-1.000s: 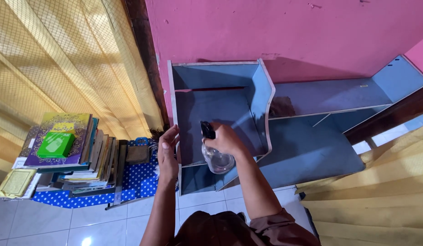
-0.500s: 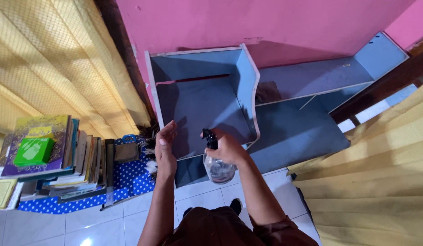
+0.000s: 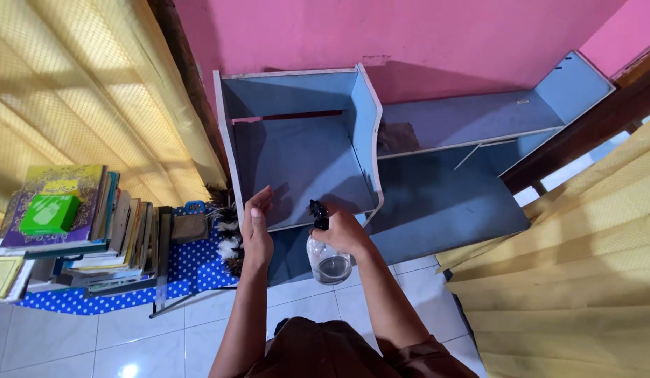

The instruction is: The person wipes the interior of a blue bookshelf with a cloth, sprays a cleaning solution onto the shelves, and continues wiping. At the end, the person picks up a book from a nearby stack and holds it.

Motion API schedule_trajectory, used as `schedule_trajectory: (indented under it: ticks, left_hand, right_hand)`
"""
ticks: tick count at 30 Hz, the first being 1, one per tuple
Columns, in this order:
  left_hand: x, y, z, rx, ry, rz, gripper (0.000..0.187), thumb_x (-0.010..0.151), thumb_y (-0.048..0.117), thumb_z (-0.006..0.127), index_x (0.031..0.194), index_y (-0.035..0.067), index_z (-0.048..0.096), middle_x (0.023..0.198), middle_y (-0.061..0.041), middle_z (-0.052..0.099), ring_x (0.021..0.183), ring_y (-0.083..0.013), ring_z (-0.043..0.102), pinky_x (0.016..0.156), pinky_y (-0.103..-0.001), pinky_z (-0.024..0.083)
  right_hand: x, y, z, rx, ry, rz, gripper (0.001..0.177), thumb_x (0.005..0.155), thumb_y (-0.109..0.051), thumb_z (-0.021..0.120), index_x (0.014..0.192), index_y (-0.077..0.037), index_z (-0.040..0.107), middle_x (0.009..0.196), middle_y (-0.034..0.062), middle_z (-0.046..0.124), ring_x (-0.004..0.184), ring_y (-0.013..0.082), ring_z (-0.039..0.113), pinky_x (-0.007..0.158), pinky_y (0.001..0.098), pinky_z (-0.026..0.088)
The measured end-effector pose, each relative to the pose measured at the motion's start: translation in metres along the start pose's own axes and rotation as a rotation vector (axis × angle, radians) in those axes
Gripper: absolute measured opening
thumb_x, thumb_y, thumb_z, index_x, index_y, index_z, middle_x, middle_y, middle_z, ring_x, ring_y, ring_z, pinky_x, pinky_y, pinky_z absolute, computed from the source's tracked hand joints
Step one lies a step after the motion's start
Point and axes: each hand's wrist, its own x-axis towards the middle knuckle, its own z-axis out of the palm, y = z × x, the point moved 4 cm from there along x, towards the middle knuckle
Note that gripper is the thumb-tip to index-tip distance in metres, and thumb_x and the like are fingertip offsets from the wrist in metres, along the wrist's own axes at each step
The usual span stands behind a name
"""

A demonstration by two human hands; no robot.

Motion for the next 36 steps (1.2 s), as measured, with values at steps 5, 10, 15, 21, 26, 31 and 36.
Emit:
schedule_trajectory:
  ticks: [5,10,15,21,26,31,36]
  left_hand:
    - [-0.027,0.003,0.016,0.111,0.036,-0.007,0.077,0.107,0.063,0.03,0.142,-0.003,0.052,0.149,-0.019,0.055,0.138,-0.031,0.053,0.118,-0.044,0.039]
    - [-0.058,0.012,0.04,0.142,0.037,-0.05,0.076,0.107,0.062,0.026,0.142,-0.001,0.051,0.149,-0.02,0.054,0.141,-0.0317,0.051,0.117,-0.045,0.039]
    - [-0.096,-0.001,0.054,0.148,0.032,-0.102,0.074,0.107,0.06,0.026,0.142,-0.001,0.051,0.15,-0.021,0.053,0.143,-0.033,0.048,0.117,-0.046,0.038]
    - [-0.117,0.019,0.067,0.183,0.037,-0.091,0.075,0.108,0.06,0.026,0.141,-0.001,0.054,0.145,-0.021,0.057,0.139,-0.0333,0.052,0.116,-0.046,0.04]
    - [-0.115,0.026,0.068,0.186,0.021,-0.064,0.074,0.108,0.059,0.025,0.141,0.0,0.055,0.146,-0.021,0.057,0.141,-0.0332,0.051,0.116,-0.045,0.04]
    - [-0.098,0.024,0.064,0.174,0.002,-0.061,0.074,0.108,0.06,0.024,0.141,0.0,0.054,0.149,-0.021,0.054,0.143,-0.0332,0.048,0.117,-0.046,0.038]
    - [-0.066,0.028,0.049,0.151,-0.035,-0.067,0.076,0.107,0.062,0.025,0.139,0.001,0.055,0.149,-0.021,0.055,0.143,-0.0327,0.049,0.118,-0.046,0.038]
  right_hand:
    - [-0.021,0.032,-0.004,0.039,0.022,0.018,0.031,0.074,-0.02,0.08,0.101,-0.007,0.071,0.091,0.0121,0.076,0.088,0.0291,0.074,0.078,0.039,0.055]
    - [-0.048,0.07,-0.018,0.132,0.109,0.12,0.034,0.077,-0.024,0.079,0.106,-0.009,0.071,0.092,0.0112,0.077,0.088,0.027,0.075,0.077,0.0383,0.056]
    - [-0.077,0.098,-0.031,0.119,0.177,0.1,0.034,0.079,-0.028,0.078,0.107,-0.009,0.073,0.09,0.0113,0.078,0.086,0.0266,0.077,0.074,0.0382,0.057]
    - [-0.101,0.11,-0.036,0.087,0.224,0.072,0.036,0.079,-0.028,0.078,0.108,-0.007,0.073,0.092,0.0124,0.077,0.085,0.0274,0.076,0.074,0.0374,0.058]
    - [-0.107,0.102,-0.043,0.143,0.28,0.086,0.038,0.078,-0.026,0.079,0.11,-0.007,0.07,0.09,0.0109,0.077,0.083,0.0259,0.076,0.073,0.0366,0.058]
    - [-0.097,0.101,-0.048,0.116,0.278,0.175,0.034,0.078,-0.027,0.081,0.102,-0.005,0.07,0.087,0.0116,0.077,0.081,0.0257,0.076,0.072,0.0373,0.058]
    - [-0.072,0.092,-0.054,0.048,0.416,0.112,0.032,0.077,-0.027,0.08,0.097,-0.003,0.071,0.093,0.0142,0.073,0.083,0.0299,0.074,0.073,0.0401,0.057]
